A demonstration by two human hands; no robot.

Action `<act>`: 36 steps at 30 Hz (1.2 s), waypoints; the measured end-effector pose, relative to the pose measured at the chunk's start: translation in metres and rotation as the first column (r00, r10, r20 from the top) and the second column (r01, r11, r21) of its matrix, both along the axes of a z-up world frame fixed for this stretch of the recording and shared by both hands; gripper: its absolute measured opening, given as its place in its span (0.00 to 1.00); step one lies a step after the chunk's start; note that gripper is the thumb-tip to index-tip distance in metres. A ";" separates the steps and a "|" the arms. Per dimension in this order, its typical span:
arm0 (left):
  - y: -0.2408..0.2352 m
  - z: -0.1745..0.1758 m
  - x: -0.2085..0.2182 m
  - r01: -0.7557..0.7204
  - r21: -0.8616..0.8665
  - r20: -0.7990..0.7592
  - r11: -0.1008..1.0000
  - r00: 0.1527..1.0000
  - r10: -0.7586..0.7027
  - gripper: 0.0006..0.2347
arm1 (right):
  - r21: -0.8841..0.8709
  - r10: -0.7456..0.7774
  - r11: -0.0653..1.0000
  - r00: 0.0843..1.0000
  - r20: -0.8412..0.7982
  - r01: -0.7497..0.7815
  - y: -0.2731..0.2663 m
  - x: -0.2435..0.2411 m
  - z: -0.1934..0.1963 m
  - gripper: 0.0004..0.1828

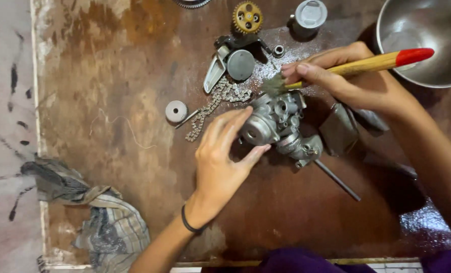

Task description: Cleaning a motorcycle carburetor using a brush and cleaning fluid on a workbench.

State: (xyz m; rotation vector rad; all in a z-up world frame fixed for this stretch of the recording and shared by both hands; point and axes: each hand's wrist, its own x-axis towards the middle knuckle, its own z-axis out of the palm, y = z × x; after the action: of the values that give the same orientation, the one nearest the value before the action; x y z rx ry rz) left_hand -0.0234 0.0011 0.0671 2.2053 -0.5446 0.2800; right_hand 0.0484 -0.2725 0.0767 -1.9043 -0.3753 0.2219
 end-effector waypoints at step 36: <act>-0.044 -0.001 -0.023 -0.318 -0.048 0.088 0.947 0.943 0.321 0.23 | -0.115 -0.068 0.989 0.980 0.188 0.090 0.009 -0.001 0.013 0.16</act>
State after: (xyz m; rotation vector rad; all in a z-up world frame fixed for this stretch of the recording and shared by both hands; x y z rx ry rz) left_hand -0.0462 -0.0426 0.0664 2.2512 -0.2262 0.5635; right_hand 0.0477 -0.2631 0.0901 -2.0639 -0.4161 0.0162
